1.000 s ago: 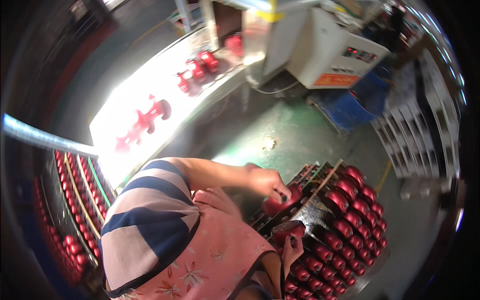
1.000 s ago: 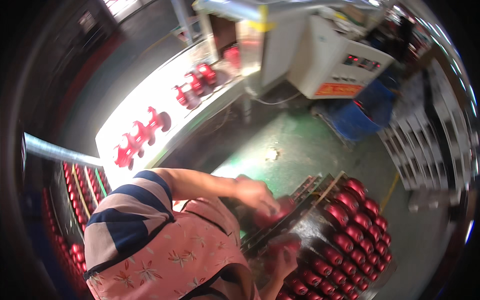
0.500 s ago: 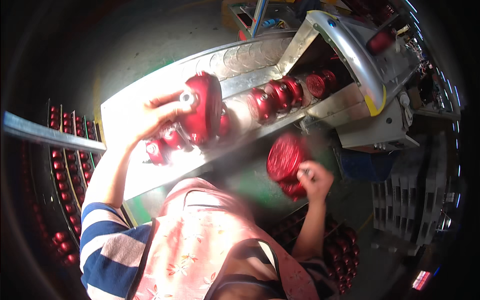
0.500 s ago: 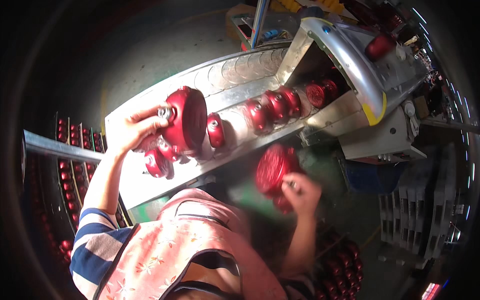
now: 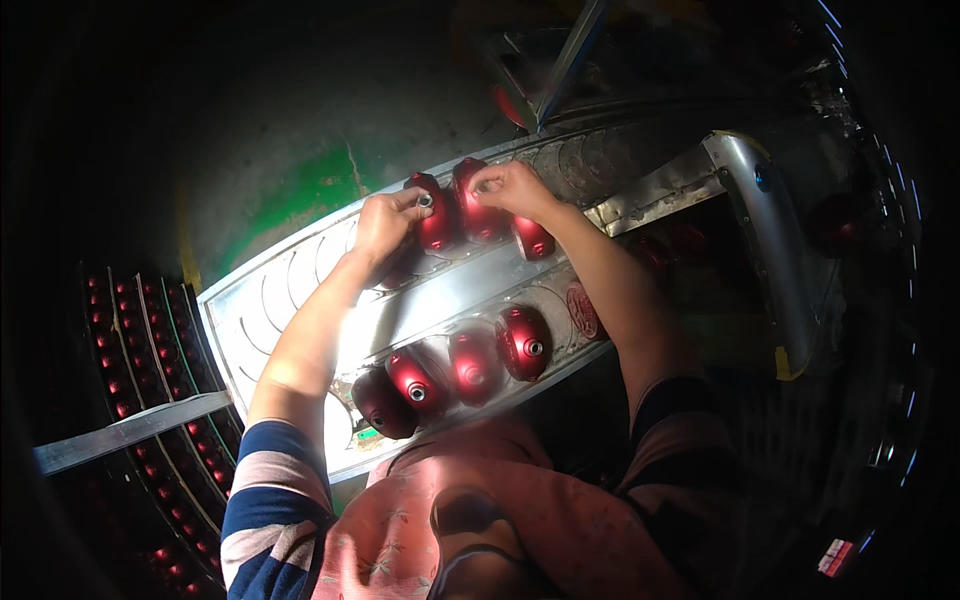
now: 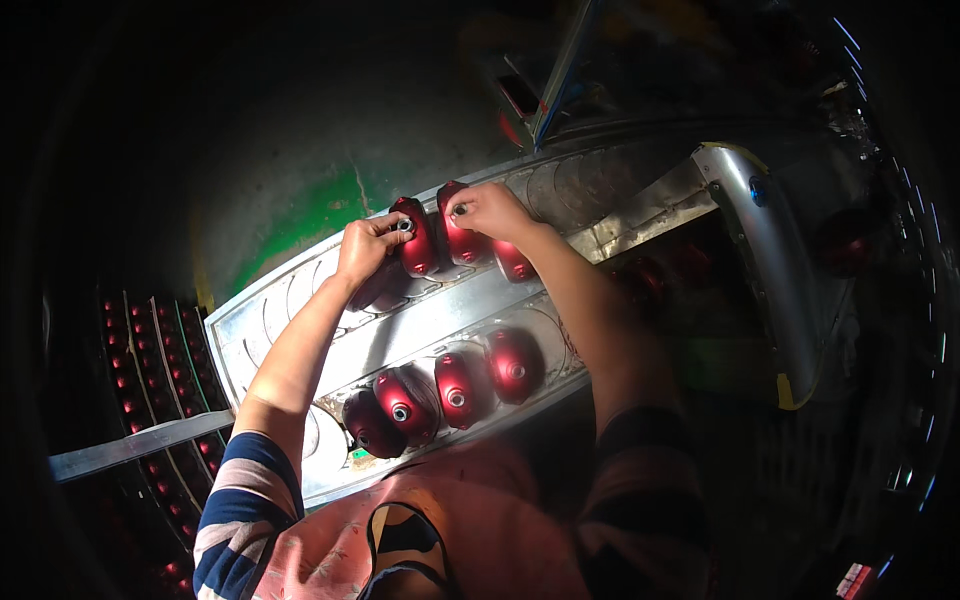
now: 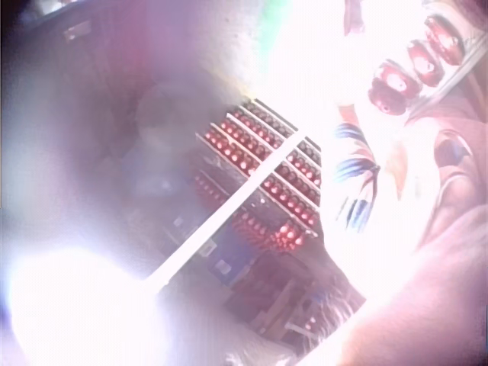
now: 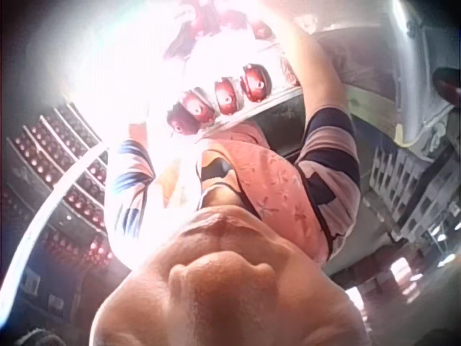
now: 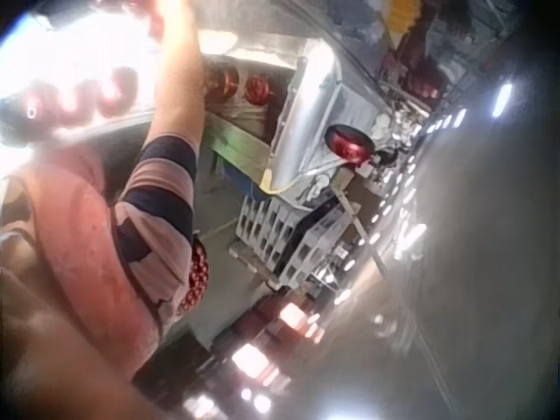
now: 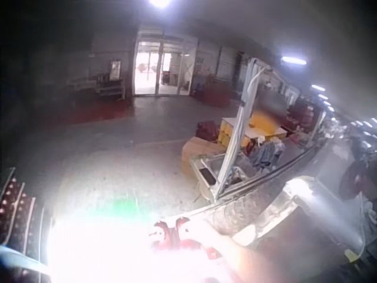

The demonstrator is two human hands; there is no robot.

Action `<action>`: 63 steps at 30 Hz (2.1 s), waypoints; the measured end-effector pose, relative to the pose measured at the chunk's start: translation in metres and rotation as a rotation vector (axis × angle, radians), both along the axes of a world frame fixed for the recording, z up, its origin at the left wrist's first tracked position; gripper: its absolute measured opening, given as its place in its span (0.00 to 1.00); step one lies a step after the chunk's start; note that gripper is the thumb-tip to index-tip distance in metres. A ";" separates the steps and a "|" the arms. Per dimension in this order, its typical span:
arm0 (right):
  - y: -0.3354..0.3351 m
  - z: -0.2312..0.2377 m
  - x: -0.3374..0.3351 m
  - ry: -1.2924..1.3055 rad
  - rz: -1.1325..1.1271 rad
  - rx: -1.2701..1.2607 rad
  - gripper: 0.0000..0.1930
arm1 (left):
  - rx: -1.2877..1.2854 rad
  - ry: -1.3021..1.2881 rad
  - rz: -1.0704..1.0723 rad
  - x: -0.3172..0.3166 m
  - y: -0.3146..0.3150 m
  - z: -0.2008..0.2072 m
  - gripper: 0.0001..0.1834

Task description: The person repeatedly picks up red plastic containers from a pallet and places them onto a conveyor belt, then returns to the pallet to continue the cycle. The containers are handled one or two at a time and arranged in rows on the belt.

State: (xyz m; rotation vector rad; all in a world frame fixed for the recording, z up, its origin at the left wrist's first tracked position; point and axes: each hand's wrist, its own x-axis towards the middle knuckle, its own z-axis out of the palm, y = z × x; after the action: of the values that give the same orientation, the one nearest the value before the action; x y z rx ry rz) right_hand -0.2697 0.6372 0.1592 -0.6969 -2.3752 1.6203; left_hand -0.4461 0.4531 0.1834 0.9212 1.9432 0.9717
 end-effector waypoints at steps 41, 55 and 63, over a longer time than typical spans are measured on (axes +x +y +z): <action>-0.243 -0.172 0.142 -0.206 -0.712 0.254 0.38 | 0.364 0.257 -0.560 0.128 -0.199 -0.122 0.13; -0.420 -0.183 0.290 -0.052 -1.249 0.360 0.33 | 0.198 -0.003 -0.600 0.095 -0.231 -0.171 0.08; -0.758 -0.258 0.433 -0.271 -1.871 0.093 0.33 | 0.840 0.515 -0.630 0.151 -0.261 -0.153 0.18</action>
State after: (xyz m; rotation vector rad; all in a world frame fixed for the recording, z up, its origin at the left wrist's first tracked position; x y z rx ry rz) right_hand 0.1637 -0.1211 -0.0991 -2.1126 -0.7854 0.4695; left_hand -0.2951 0.1917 0.0302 2.2750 1.3844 1.2351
